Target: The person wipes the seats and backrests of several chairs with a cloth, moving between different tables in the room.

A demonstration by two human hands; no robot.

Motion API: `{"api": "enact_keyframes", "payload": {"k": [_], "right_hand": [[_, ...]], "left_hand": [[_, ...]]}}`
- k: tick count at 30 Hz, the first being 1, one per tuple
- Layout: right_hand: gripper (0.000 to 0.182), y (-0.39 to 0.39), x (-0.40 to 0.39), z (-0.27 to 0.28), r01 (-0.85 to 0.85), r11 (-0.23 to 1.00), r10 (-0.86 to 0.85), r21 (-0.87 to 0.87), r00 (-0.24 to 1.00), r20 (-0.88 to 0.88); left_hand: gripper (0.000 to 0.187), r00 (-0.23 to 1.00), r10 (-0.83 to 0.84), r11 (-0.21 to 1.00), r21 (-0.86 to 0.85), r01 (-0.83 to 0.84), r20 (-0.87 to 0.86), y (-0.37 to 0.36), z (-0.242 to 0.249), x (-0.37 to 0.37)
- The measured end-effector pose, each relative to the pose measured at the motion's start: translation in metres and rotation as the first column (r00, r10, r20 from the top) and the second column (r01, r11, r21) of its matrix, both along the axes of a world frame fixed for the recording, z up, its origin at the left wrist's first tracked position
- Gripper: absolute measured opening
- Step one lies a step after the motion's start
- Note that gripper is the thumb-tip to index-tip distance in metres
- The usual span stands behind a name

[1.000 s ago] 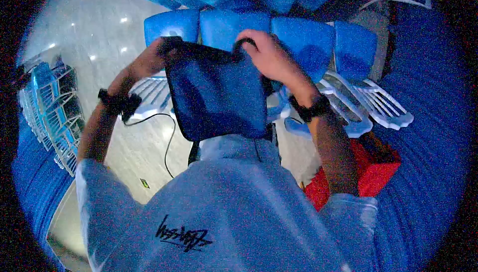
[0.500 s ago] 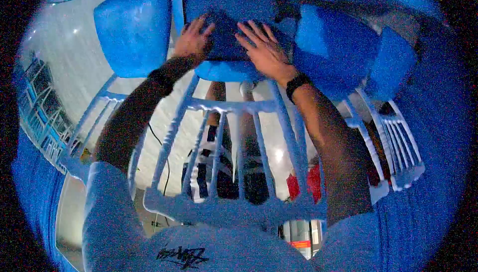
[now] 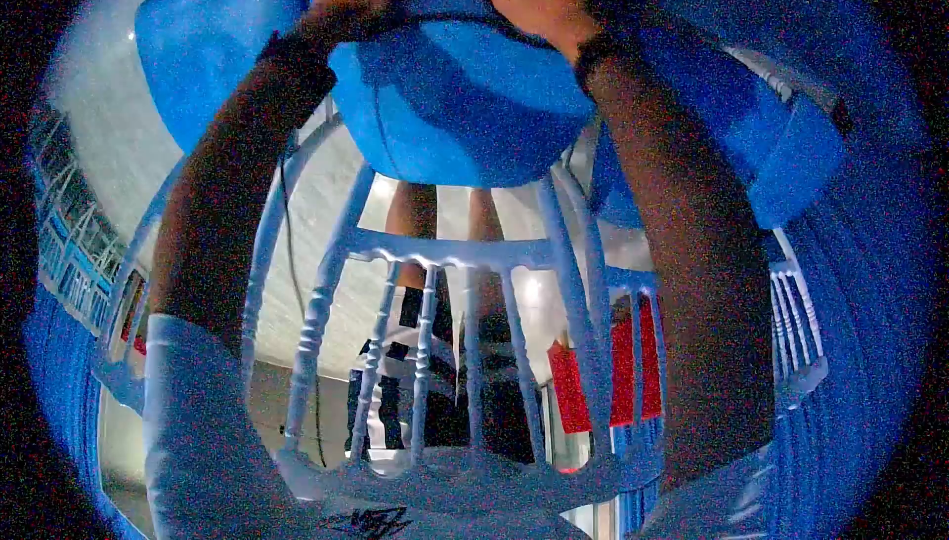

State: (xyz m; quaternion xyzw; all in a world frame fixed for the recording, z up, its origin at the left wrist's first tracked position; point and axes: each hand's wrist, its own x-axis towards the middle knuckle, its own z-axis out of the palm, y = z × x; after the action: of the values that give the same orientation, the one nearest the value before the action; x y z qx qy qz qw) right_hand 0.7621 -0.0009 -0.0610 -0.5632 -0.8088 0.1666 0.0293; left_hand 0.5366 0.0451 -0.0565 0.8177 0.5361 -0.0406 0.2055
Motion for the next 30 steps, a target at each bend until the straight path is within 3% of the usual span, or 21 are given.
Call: {"api": "enact_keyframes", "payload": {"k": [1,2,4,5,6,7,8,9,11,12,13,15,17,19,21,23,25,27,28,29,30], "right_hand": [[0.045,0.008,-0.004,-0.004,0.077,0.988,-0.083,-0.135,0.996,-0.036],[0.043,0.013,-0.009,-0.008,0.143,0.953,-0.166,-0.267,0.984,-0.066],[0.042,0.010,-0.030,0.012,0.167,0.950,-0.176,-0.265,0.984,-0.010],[0.041,0.006,-0.035,0.020,0.185,0.946,-0.185,-0.268,0.982,0.025],[0.043,-0.016,-0.036,0.002,0.110,0.992,-0.108,0.054,0.993,-0.044],[0.044,-0.025,-0.038,0.013,0.025,0.982,-0.011,0.190,0.997,-0.075],[0.065,-0.047,-0.038,-0.003,0.041,0.988,-0.032,0.146,0.997,-0.066],[0.063,-0.068,-0.042,-0.006,-0.051,0.994,0.042,0.102,0.996,0.082],[0.064,-0.115,-0.048,-0.005,-0.159,0.986,0.157,0.050,0.987,0.033],[0.066,-0.142,-0.045,-0.009,-0.212,0.974,0.218,0.080,0.973,-0.077],[0.061,-0.165,-0.041,-0.004,-0.293,0.956,0.288,-0.018,0.947,-0.145],[0.060,-0.202,-0.033,-0.007,-0.421,0.907,0.416,-0.018,0.902,-0.114],[0.064,-0.215,-0.016,-0.001,-0.561,0.827,0.561,-0.008,0.827,-0.031],[0.061,-0.202,-0.002,-0.005,-0.582,0.813,0.581,-0.026,0.813,-0.035],[0.060,-0.176,0.013,-0.011,-0.512,0.852,0.501,-0.106,0.858,-0.112],[0.059,-0.144,0.033,-0.004,-0.337,0.898,0.278,-0.283,0.933,-0.229],[0.058,-0.117,0.052,-0.002,-0.271,0.957,0.271,-0.105,0.963,-0.012],[0.061,-0.092,0.075,-0.005,-0.227,0.973,0.224,0.051,0.972,0.065],[0.061,-0.085,0.084,-0.005,-0.158,0.984,0.152,0.079,0.985,0.081],[0.062,-0.079,0.088,-0.005,-0.039,0.992,0.038,0.122,0.999,0.013],[0.054,-0.080,0.097,-0.025,0.038,0.976,-0.034,0.216,0.999,-0.022]], "left_hand": [[0.041,0.991,-0.079,0.995,-0.074,0.072,-0.104,0.008,-0.003,-0.004],[0.040,0.995,-0.095,0.992,0.075,0.097,-0.039,0.005,-0.008,-0.007],[0.038,0.986,-0.154,0.926,0.359,0.119,0.069,-0.006,-0.009,-0.014],[0.042,0.997,0.016,0.981,0.191,-0.031,0.075,-0.015,-0.003,-0.006],[0.046,0.993,-0.009,0.934,0.355,-0.034,0.117,-0.028,-0.009,-0.007],[0.050,0.987,-0.038,0.856,0.514,-0.049,0.157,-0.041,-0.019,-0.009],[0.056,0.986,-0.052,0.903,0.429,-0.022,0.161,-0.057,-0.007,-0.010],[0.071,0.974,-0.036,0.960,0.279,-0.028,0.222,-0.079,-0.038,-0.025],[0.071,0.982,-0.185,0.956,0.236,0.172,0.031,-0.115,-0.019,-0.038],[0.074,0.963,-0.270,0.952,0.157,0.264,0.016,-0.135,-0.016,-0.048],[0.076,0.935,-0.354,0.933,0.075,0.352,0.007,-0.156,-0.014,-0.059],[0.083,0.841,-0.542,0.839,-0.059,0.540,-0.008,-0.182,-0.006,-0.075],[0.084,0.804,-0.593,0.797,-0.107,0.595,0.056,-0.186,-0.004,-0.076],[0.076,0.804,-0.584,0.792,-0.138,0.595,0.116,-0.179,-0.001,-0.068],[0.075,0.854,-0.503,0.850,-0.102,0.517,0.134,-0.160,-0.001,-0.050],[0.075,0.913,-0.393,0.918,-0.005,0.396,0.110,-0.142,-0.005,-0.015],[0.075,0.948,-0.302,0.951,0.094,0.294,0.096,-0.119,-0.007,0.025],[0.076,0.953,-0.264,0.951,0.204,0.233,0.145,-0.093,-0.016,0.060],[0.075,0.934,-0.242,0.958,0.217,0.188,0.261,-0.082,-0.026,0.078],[0.055,0.957,-0.189,0.977,0.140,0.160,0.222,-0.069,-0.008,0.093],[0.053,0.966,-0.164,0.985,0.093,0.149,0.198,-0.057,-0.009,0.107]]}}
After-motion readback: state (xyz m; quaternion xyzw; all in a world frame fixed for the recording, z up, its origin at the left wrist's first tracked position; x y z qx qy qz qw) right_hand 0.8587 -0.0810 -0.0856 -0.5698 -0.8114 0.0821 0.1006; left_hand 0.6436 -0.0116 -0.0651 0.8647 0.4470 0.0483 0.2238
